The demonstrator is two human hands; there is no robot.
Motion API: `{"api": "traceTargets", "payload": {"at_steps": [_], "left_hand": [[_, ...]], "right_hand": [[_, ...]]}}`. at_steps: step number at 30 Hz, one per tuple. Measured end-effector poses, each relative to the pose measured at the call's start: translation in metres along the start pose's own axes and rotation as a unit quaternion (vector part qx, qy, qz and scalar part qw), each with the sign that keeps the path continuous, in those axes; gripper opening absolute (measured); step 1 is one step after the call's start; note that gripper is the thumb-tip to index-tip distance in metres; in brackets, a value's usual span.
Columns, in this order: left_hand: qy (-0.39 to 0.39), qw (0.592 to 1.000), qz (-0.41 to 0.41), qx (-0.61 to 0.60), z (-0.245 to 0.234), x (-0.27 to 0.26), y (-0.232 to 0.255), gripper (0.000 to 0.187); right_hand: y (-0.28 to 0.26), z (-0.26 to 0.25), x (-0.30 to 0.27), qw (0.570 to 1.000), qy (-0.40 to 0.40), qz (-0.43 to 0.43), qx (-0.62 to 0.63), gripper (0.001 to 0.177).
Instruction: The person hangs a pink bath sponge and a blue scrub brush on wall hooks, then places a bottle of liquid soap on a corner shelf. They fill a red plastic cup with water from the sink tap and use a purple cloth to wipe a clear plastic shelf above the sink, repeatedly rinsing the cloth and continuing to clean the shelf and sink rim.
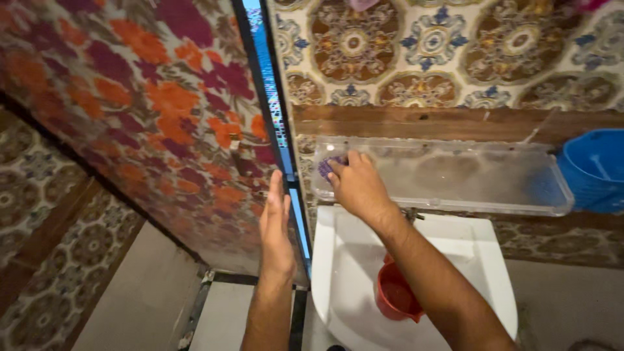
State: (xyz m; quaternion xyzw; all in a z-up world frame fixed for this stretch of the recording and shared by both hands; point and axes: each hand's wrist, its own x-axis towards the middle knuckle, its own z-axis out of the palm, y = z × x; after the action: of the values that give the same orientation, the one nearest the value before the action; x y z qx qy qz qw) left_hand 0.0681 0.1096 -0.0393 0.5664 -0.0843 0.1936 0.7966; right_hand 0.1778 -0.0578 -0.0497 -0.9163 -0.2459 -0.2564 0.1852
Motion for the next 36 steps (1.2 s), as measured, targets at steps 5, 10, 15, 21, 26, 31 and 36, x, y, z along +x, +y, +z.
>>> {"api": "traceTargets", "payload": {"at_steps": [5, 10, 15, 21, 26, 31, 36], "left_hand": [[0.007, 1.0, -0.01, -0.013, -0.006, -0.002, -0.001, 0.074], [-0.016, 0.999, -0.026, -0.04, -0.003, 0.001, -0.002, 0.075], [-0.049, 0.998, -0.023, -0.036, 0.008, 0.004, 0.0, 0.078], [-0.097, 0.994, -0.033, -0.029, 0.032, 0.005, -0.008, 0.075], [-0.117, 0.991, -0.05, -0.036, 0.063, -0.002, -0.022, 0.073], [-0.149, 0.986, -0.063, -0.041, 0.098, -0.009, -0.032, 0.073], [-0.16, 0.983, -0.08, -0.044, 0.121, -0.008, -0.039, 0.075]], "right_hand": [[0.005, 0.007, 0.031, 1.0, -0.012, -0.014, -0.001, 0.03], [0.011, 0.005, 0.037, 0.999, -0.039, 0.012, 0.002, 0.031], [0.026, -0.001, 0.025, 0.999, -0.031, 0.005, 0.042, 0.034], [0.082, -0.029, 0.001, 0.997, -0.03, 0.034, 0.058, 0.033], [0.128, -0.052, -0.025, 0.998, -0.017, 0.051, 0.039, 0.033], [0.165, -0.073, -0.055, 0.993, -0.035, 0.106, 0.041, 0.031], [0.206, -0.092, -0.079, 0.992, 0.002, 0.13, 0.002, 0.032]]}}
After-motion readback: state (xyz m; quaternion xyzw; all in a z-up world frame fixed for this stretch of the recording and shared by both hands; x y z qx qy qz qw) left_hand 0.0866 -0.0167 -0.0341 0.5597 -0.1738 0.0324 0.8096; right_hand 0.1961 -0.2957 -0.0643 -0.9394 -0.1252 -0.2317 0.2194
